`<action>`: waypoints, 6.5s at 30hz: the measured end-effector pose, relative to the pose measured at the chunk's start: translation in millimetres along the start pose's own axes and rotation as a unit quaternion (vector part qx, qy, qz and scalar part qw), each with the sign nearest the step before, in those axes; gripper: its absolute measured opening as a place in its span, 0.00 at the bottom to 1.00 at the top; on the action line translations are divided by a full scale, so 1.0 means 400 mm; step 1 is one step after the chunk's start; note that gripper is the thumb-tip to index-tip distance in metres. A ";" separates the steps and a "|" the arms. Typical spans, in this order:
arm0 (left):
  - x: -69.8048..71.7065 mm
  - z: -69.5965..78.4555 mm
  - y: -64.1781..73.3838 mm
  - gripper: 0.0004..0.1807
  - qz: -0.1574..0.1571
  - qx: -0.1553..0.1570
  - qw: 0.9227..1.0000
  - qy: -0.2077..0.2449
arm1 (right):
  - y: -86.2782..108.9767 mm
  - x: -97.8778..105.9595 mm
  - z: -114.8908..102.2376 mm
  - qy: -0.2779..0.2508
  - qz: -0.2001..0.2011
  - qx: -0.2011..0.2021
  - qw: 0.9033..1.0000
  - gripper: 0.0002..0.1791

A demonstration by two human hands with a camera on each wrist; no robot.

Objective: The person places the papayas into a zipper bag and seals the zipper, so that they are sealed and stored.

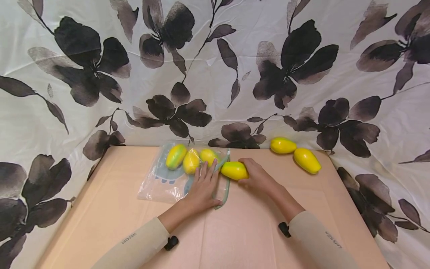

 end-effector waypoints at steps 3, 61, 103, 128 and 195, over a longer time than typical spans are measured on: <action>0.002 0.000 -0.001 0.74 0.003 -0.004 1.000 -0.003 | 0.001 -0.005 -0.007 -0.005 -0.012 0.016 1.000 0.43; 0.028 -0.009 0.006 0.71 0.040 -0.026 0.998 -0.035 | 0.005 -0.150 -0.102 -0.151 -0.046 0.003 0.987 0.25; 0.011 -0.035 0.016 0.69 0.040 -0.011 0.999 0.004 | 0.116 0.349 0.341 0.073 0.196 -0.138 0.968 0.49; 0.013 -0.038 0.016 0.68 0.039 -0.009 0.999 0.009 | 0.172 0.329 0.461 0.053 0.063 -0.212 0.974 0.46; 0.022 -0.022 0.015 0.65 0.033 -0.003 0.999 -0.025 | 0.070 0.017 -0.025 -0.031 -0.062 0.031 0.997 0.38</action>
Point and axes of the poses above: each hand's wrist, its own y-axis away from the middle knuckle, its own x-axis out of the back of the hand, z = x × y, the point moved 4 cm from there along -y, towards the middle knuckle, and after that the axes turned 12 degrees about z, right-handed, at the moved point
